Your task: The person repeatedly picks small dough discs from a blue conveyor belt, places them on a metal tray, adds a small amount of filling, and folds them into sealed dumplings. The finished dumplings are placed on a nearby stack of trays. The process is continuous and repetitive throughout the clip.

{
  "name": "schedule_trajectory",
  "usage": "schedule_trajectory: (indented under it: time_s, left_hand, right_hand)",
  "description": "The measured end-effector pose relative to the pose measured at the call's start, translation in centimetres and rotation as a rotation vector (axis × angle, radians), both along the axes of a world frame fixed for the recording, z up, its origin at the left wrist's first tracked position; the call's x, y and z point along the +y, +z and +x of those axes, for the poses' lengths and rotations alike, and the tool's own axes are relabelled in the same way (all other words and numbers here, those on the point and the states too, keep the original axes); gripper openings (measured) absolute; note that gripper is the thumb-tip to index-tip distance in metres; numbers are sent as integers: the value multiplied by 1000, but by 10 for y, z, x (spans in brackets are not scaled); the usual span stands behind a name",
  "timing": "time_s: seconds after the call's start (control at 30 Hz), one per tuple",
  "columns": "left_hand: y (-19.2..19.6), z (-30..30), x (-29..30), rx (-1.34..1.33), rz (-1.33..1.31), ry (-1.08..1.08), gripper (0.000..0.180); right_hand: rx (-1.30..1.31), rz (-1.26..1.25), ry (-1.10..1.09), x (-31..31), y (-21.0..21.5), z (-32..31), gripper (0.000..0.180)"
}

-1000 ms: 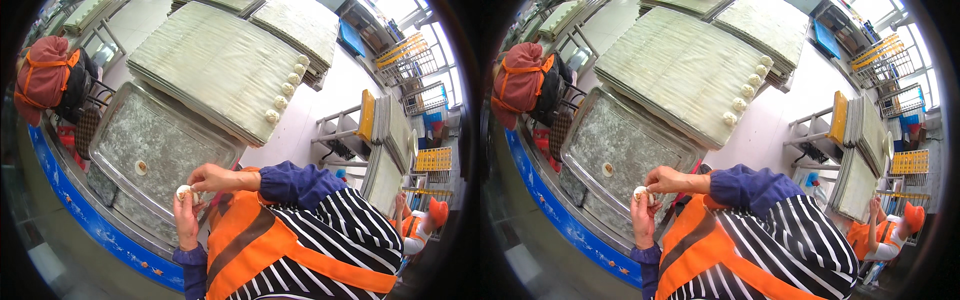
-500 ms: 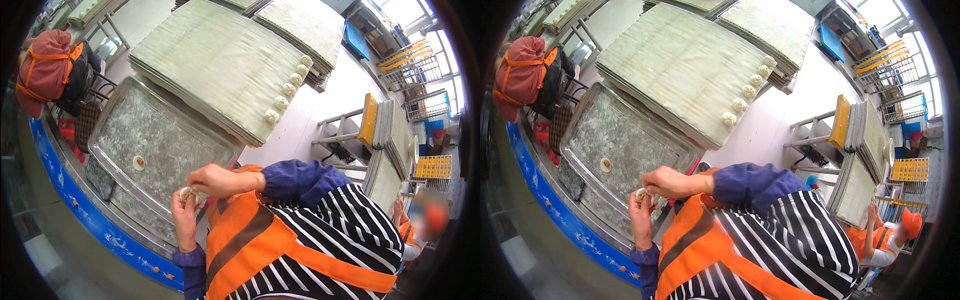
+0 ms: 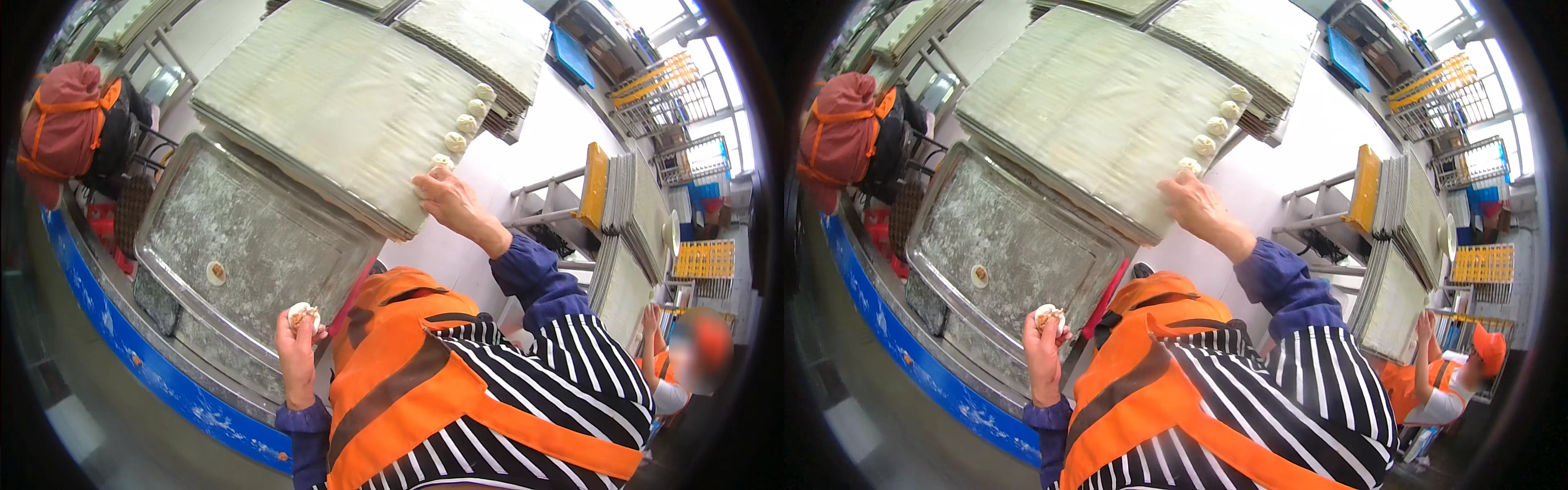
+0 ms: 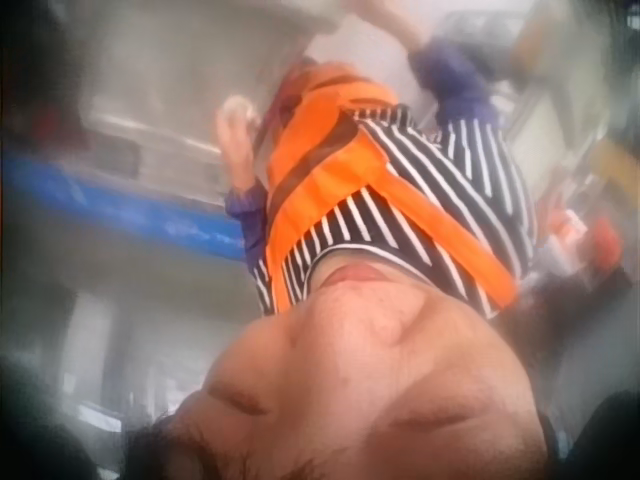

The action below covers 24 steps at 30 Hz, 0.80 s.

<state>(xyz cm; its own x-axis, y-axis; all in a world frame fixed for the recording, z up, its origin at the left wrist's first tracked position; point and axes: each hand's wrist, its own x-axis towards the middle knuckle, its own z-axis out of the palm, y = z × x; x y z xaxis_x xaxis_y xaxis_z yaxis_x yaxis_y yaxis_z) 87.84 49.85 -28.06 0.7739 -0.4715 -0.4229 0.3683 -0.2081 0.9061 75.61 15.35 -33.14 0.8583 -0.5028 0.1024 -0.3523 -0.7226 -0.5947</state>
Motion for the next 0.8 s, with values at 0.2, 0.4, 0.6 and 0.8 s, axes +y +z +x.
schedule_trajectory:
  time_s: [0.2, 0.4, 0.6, 0.8]
  left_hand:
    - [-6, -4, 2, 8, 23, 14, 18]
    - [-4, -9, 0, 7, 26, 20, 19]
    - [-8, -9, -3, 5, 25, 7, 19]
    - [-6, -14, -13, 11, 30, 0, 19]
  right_hand:
    - [-75, 103, -1, 19, 6, 3, 34]
    - [-65, 54, -73, 21, -1, 1, 42]
    - [-146, -42, -274, -27, 7, -10, 38]
    - [-175, -34, -63, -47, -17, -1, 37]
